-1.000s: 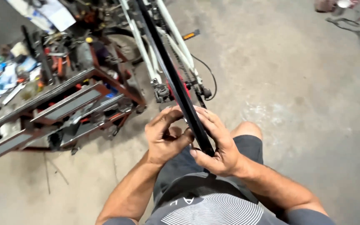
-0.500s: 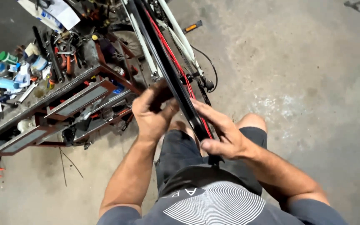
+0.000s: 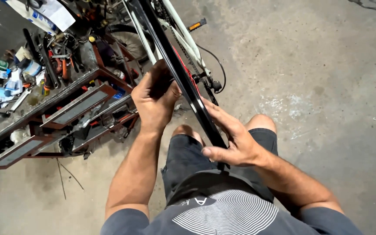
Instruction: Repairing a bicycle wheel by inspecting the rim and applying rim tape
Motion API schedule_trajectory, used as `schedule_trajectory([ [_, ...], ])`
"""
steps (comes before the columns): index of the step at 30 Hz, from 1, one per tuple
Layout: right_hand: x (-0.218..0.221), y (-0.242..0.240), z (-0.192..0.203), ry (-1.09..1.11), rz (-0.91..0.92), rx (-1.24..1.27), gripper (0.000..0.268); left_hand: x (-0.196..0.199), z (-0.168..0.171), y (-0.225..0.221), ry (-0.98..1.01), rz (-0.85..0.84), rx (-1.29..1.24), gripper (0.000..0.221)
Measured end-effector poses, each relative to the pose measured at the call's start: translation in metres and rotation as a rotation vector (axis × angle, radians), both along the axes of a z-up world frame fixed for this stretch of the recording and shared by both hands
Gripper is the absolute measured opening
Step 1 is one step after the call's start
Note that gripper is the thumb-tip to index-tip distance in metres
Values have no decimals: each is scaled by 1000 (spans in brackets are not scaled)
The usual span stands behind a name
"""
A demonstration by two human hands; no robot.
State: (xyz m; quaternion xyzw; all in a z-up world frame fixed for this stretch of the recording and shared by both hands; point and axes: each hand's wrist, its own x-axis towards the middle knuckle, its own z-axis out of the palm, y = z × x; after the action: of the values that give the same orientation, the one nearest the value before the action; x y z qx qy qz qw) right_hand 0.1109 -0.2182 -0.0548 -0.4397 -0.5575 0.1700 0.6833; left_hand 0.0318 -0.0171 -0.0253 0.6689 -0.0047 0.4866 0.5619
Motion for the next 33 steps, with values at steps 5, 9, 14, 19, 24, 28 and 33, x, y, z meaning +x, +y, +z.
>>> schedule_trajectory([
  [5,-5,2,6,22,-31,-1,83,6,8,-4,13,2,-66,44],
  [9,-6,4,10,38,-56,6,77,5,3,4,16,-7,-101,46],
  [14,-2,2,8,-29,-82,1,76,2,-4,8,36,18,-74,47],
  [19,-3,-6,5,-119,-144,-22,70,-4,-9,14,75,-25,-32,43],
  [24,-3,-18,-19,-129,-136,-70,73,-11,2,0,82,-6,122,46],
  [28,-4,-15,7,-78,-170,-91,83,-18,5,-16,65,-4,242,37],
  [33,5,7,49,-35,-120,-115,92,-31,-8,-29,34,11,454,33],
])
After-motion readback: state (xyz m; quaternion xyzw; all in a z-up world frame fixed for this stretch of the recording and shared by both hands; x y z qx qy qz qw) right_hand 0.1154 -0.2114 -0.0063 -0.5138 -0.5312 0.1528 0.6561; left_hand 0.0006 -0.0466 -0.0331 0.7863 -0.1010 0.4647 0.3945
